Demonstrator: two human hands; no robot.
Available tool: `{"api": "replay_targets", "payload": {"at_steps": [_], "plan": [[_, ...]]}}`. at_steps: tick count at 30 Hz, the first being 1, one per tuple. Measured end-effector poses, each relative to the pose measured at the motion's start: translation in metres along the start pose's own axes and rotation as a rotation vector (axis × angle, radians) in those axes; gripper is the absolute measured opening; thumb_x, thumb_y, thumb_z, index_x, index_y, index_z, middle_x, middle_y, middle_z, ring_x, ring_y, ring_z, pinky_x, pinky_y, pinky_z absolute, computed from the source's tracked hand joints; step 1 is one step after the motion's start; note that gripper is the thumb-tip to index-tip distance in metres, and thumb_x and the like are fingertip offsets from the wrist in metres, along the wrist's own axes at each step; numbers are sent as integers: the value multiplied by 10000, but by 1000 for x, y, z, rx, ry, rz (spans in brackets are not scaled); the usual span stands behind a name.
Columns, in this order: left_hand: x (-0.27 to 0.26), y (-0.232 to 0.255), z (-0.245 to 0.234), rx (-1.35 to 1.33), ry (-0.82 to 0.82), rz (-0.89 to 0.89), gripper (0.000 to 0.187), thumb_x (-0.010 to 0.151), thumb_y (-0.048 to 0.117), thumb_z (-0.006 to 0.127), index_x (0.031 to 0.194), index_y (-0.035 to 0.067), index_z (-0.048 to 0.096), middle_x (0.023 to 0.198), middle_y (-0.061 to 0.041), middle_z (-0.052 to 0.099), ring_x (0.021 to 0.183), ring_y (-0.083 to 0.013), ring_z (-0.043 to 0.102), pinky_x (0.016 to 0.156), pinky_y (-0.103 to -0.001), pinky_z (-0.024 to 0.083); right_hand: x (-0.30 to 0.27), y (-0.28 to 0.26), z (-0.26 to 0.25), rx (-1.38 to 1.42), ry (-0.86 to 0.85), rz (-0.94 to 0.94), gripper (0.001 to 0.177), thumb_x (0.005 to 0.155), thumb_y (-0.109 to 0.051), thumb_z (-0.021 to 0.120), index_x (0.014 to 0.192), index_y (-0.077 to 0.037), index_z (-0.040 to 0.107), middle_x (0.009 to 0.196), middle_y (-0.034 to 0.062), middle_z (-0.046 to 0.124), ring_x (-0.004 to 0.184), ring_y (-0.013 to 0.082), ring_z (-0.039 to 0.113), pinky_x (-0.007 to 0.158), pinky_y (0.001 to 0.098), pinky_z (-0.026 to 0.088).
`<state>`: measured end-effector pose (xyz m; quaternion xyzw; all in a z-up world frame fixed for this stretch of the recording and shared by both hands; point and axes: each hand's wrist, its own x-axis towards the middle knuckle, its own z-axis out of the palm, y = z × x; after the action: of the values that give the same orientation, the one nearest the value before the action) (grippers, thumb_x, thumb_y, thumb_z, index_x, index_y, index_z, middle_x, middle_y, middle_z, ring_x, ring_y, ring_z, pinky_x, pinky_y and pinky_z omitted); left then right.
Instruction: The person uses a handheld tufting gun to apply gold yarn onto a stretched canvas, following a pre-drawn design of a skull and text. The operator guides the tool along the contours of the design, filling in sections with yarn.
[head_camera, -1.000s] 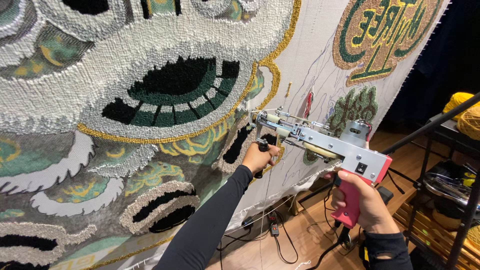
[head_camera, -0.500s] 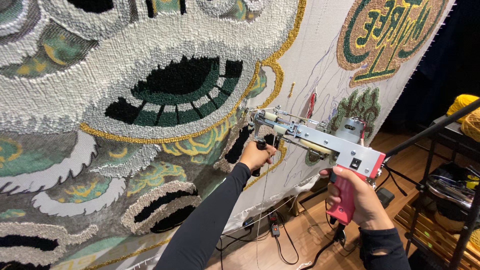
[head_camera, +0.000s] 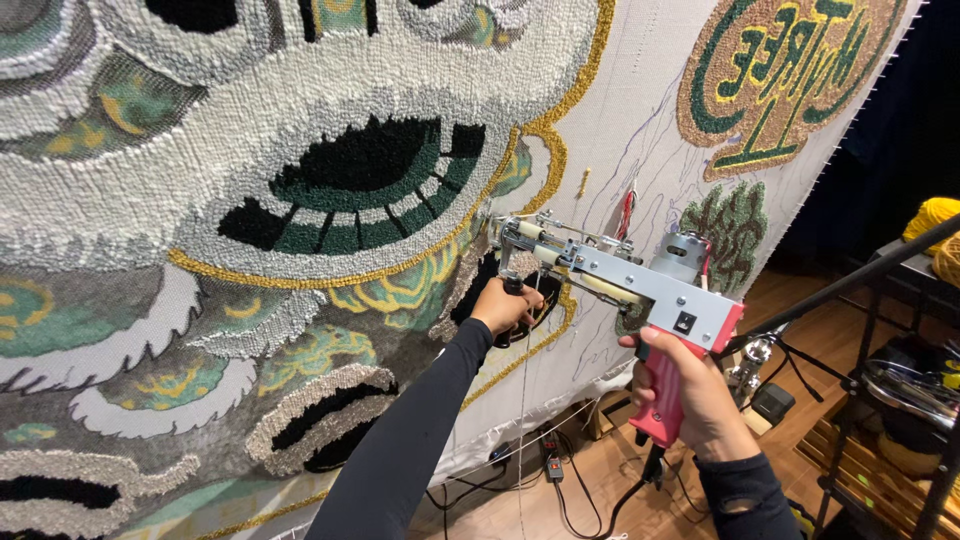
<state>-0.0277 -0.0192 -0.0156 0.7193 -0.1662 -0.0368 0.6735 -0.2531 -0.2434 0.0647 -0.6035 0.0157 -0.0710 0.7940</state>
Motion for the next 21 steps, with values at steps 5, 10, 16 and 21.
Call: {"api": "replay_targets", "payload": {"at_steps": [5,10,16,21], "plan": [[13,0,-12,-131,-24,8,325,898,301,783,1051,16,757,940,-100,796,668,-96,723,546,-257,566,3,4,18,0,-12,-12,306,915,-269,695,1045,8,676,766,38,654,506,170,492,482,337,423],[14,2,-22,-113,-20,-54,356,906,346,755,1131,71,748,926,-74,787,569,-118,654,520,-256,529,2,2,33,-42,0,24,329,885,-305,686,975,11,691,566,45,502,466,178,468,476,326,402],[22,-4,-29,-94,-30,-36,323,890,298,771,1072,31,771,904,-53,780,548,-132,658,465,-269,492,6,4,39,-29,3,60,336,880,-311,689,981,9,698,565,47,495,481,172,474,493,320,414],[22,-5,-32,-64,-39,-51,283,890,280,768,1031,35,769,902,-44,780,553,-132,673,427,-274,449,8,7,41,-52,13,28,336,880,-310,690,972,13,715,568,51,498,482,176,472,484,318,403]]}}
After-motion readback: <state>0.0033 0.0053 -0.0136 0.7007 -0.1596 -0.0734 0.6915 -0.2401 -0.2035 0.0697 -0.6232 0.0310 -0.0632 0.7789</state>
